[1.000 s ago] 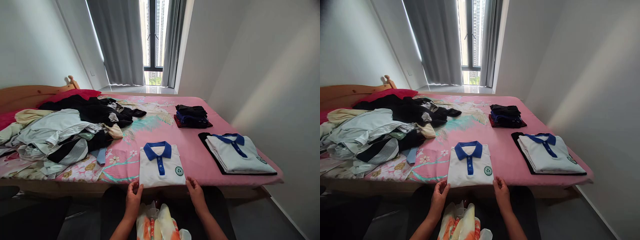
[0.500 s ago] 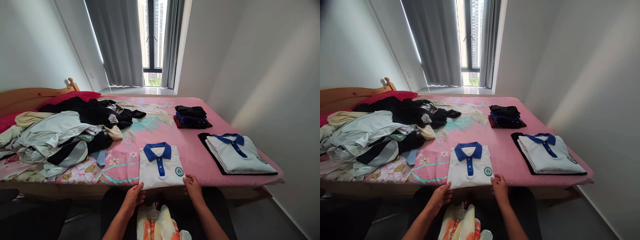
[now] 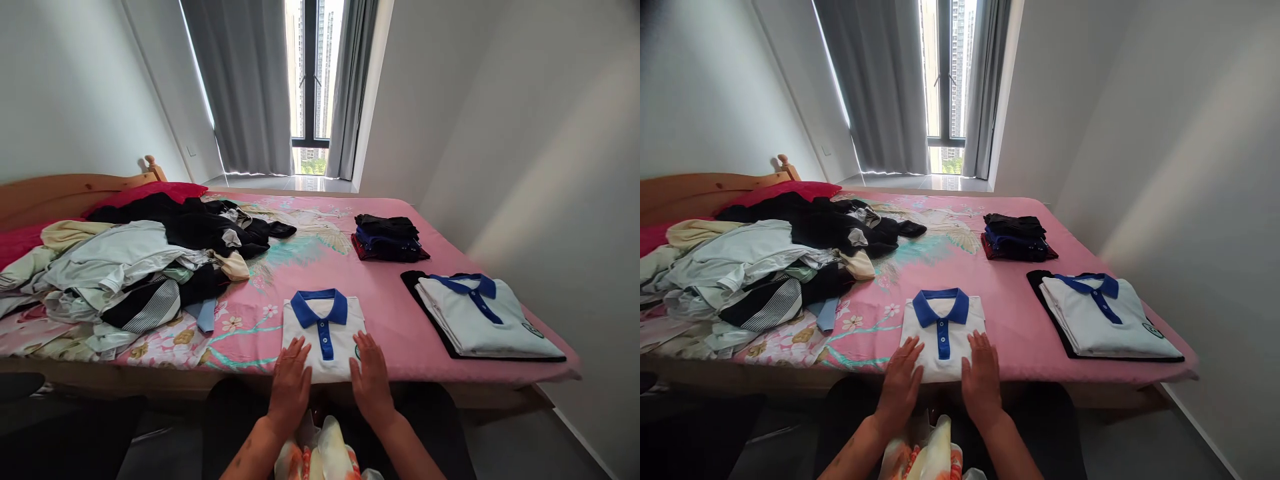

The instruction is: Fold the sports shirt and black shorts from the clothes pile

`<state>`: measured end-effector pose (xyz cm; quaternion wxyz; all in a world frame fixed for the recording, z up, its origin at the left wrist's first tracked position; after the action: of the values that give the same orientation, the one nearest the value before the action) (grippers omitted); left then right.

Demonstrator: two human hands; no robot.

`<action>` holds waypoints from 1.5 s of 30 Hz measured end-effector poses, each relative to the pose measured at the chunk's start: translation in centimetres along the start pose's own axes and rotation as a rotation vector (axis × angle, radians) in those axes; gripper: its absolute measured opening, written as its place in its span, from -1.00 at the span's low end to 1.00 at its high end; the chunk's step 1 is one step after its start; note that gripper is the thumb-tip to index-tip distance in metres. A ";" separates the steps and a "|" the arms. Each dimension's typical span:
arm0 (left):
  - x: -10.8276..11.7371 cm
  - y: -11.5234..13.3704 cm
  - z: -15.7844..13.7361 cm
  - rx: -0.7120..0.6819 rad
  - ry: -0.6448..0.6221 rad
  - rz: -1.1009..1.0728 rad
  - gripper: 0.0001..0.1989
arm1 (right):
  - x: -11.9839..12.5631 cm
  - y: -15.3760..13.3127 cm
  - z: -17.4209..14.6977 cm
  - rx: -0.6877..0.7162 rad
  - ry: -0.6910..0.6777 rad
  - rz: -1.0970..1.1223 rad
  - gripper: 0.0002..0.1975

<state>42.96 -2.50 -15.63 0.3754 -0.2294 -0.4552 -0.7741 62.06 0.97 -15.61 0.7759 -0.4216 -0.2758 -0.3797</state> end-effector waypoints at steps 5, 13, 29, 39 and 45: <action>-4.9 -0.9 0.3 0.050 -0.171 0.238 -0.44 | -6.0 -0.8 -0.9 0.058 -0.329 -0.171 -0.49; -0.4 -7.0 -1.7 0.255 -0.040 0.027 -0.47 | -2.4 7.9 -4.1 -0.267 -0.104 0.023 -0.45; -0.1 -8.6 -0.9 0.262 -0.026 0.032 -0.61 | -4.3 10.6 8.2 -0.456 -0.207 0.281 -0.73; -0.5 -8.0 -1.9 0.225 -0.025 0.102 -0.57 | -6.3 11.4 10.1 -0.525 -0.341 0.256 -0.80; -1.0 -8.1 -2.5 0.195 -0.050 0.106 -0.56 | -6.1 11.7 10.6 -0.602 -0.335 0.251 -0.87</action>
<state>37.14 -1.84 -21.81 0.4247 -0.2347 -0.5250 -0.6992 67.12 16.47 -20.17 0.6017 -0.7180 -0.2208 -0.2714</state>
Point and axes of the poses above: each hand's wrist, its own z-axis towards the middle knuckle, its own x-axis out of the back of the hand, y = z × x, the point moved 8 cm from there along z, towards the middle knuckle, and after that the axes turned 4 degrees about -z, right-handed, at the moved point
